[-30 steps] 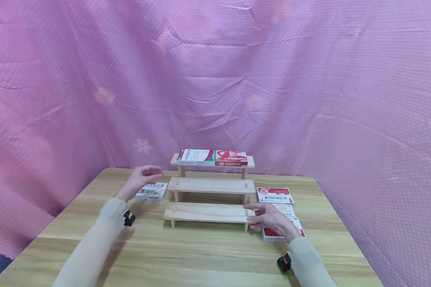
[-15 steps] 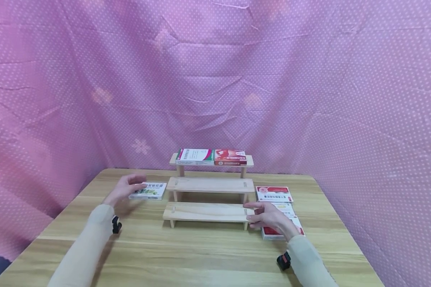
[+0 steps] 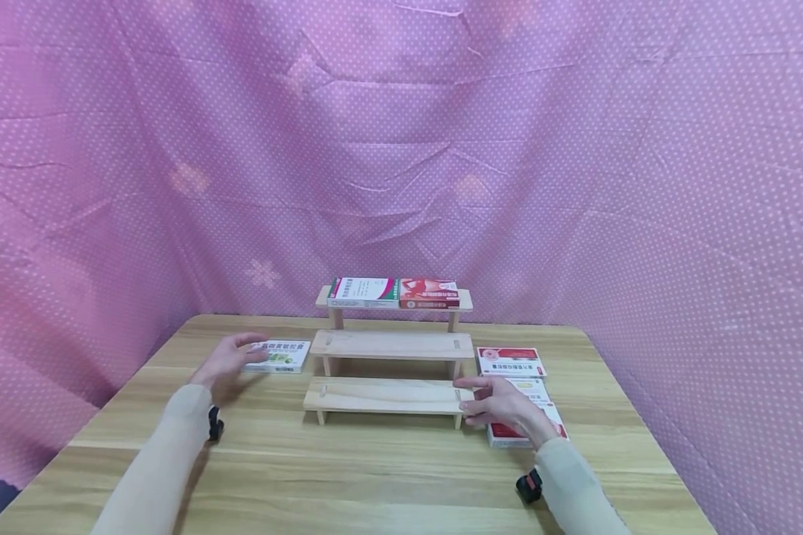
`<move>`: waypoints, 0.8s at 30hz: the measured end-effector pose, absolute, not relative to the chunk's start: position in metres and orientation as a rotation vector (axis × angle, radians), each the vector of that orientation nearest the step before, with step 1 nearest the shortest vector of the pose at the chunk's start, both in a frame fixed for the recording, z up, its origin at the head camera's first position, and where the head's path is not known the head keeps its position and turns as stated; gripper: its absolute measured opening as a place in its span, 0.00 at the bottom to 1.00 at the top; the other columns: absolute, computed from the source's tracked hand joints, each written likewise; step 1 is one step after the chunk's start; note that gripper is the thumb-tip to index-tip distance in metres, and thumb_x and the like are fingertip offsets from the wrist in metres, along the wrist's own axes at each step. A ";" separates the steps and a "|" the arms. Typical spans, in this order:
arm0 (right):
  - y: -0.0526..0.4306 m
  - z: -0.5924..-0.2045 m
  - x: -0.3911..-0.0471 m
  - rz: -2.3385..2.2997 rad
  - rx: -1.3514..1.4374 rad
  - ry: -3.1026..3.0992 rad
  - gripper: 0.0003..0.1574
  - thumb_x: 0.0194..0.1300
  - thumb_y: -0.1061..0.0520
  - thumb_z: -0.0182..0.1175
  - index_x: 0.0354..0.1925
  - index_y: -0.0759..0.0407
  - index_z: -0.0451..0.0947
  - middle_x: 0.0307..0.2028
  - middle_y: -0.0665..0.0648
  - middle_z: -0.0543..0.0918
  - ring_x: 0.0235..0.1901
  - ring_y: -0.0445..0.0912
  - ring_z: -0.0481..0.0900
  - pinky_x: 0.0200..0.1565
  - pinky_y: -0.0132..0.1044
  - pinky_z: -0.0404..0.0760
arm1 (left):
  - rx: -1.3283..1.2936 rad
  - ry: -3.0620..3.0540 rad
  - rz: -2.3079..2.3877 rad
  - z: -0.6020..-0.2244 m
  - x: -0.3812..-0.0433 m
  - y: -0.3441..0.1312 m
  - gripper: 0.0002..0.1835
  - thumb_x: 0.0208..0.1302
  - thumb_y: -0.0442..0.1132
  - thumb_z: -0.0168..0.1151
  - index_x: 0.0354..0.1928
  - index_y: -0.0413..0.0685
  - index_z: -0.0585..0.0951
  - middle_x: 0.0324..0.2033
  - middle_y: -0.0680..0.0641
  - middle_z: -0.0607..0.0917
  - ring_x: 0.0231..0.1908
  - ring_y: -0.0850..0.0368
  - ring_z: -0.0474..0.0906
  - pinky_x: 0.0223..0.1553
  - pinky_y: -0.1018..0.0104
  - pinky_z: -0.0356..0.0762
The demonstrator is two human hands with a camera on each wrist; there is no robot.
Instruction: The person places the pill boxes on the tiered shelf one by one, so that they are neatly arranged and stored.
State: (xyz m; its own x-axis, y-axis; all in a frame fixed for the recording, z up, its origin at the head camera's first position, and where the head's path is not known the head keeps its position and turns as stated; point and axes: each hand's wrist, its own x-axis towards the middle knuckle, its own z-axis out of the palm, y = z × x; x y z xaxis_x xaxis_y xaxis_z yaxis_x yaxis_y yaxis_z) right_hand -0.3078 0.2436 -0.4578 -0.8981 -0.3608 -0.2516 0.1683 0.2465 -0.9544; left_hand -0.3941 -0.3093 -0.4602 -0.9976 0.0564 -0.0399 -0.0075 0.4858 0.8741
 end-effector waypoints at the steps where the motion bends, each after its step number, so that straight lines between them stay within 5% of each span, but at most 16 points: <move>1: 0.244 -0.458 -0.308 -1.691 -0.173 2.104 0.37 0.58 0.63 0.68 0.66 0.61 0.71 0.38 0.57 0.66 0.37 0.49 0.83 0.46 0.42 0.87 | 0.040 2.635 1.565 -0.462 -0.396 -0.310 0.32 0.61 0.42 0.67 0.67 0.45 0.71 0.63 0.36 0.74 0.58 0.43 0.71 0.68 0.42 0.60; 8: 0.244 -0.457 -0.308 -1.683 -0.172 2.107 0.37 0.58 0.63 0.68 0.66 0.61 0.71 0.38 0.57 0.66 0.38 0.49 0.83 0.46 0.43 0.87 | 0.152 2.648 1.462 -0.469 -0.405 -0.314 0.34 0.58 0.38 0.69 0.67 0.39 0.70 0.69 0.32 0.64 0.66 0.34 0.61 0.69 0.33 0.51; 13: 0.245 -0.457 -0.309 -1.679 -0.189 2.107 0.37 0.59 0.63 0.68 0.66 0.61 0.70 0.37 0.57 0.66 0.36 0.48 0.83 0.46 0.44 0.87 | 0.150 2.655 1.355 -0.472 -0.407 -0.313 0.42 0.54 0.40 0.72 0.70 0.39 0.66 0.73 0.32 0.57 0.65 0.34 0.60 0.70 0.36 0.51; 24: 0.245 -0.458 -0.308 -1.675 -0.184 2.110 0.38 0.60 0.62 0.67 0.67 0.59 0.70 0.41 0.59 0.67 0.37 0.50 0.83 0.46 0.44 0.87 | 0.314 2.700 1.170 -0.463 -0.394 -0.314 0.40 0.49 0.29 0.71 0.66 0.39 0.66 0.63 0.28 0.67 0.59 0.35 0.67 0.67 0.35 0.57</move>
State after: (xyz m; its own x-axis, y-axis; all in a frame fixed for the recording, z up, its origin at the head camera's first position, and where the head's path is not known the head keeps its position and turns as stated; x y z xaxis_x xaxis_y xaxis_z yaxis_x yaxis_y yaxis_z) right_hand -0.3084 0.2454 -0.4579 -0.8954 -0.3664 -0.2531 0.1635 0.2581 -0.9522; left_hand -0.3941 -0.3138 -0.4634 -0.9611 0.2636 -0.0820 0.1204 0.6678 0.7345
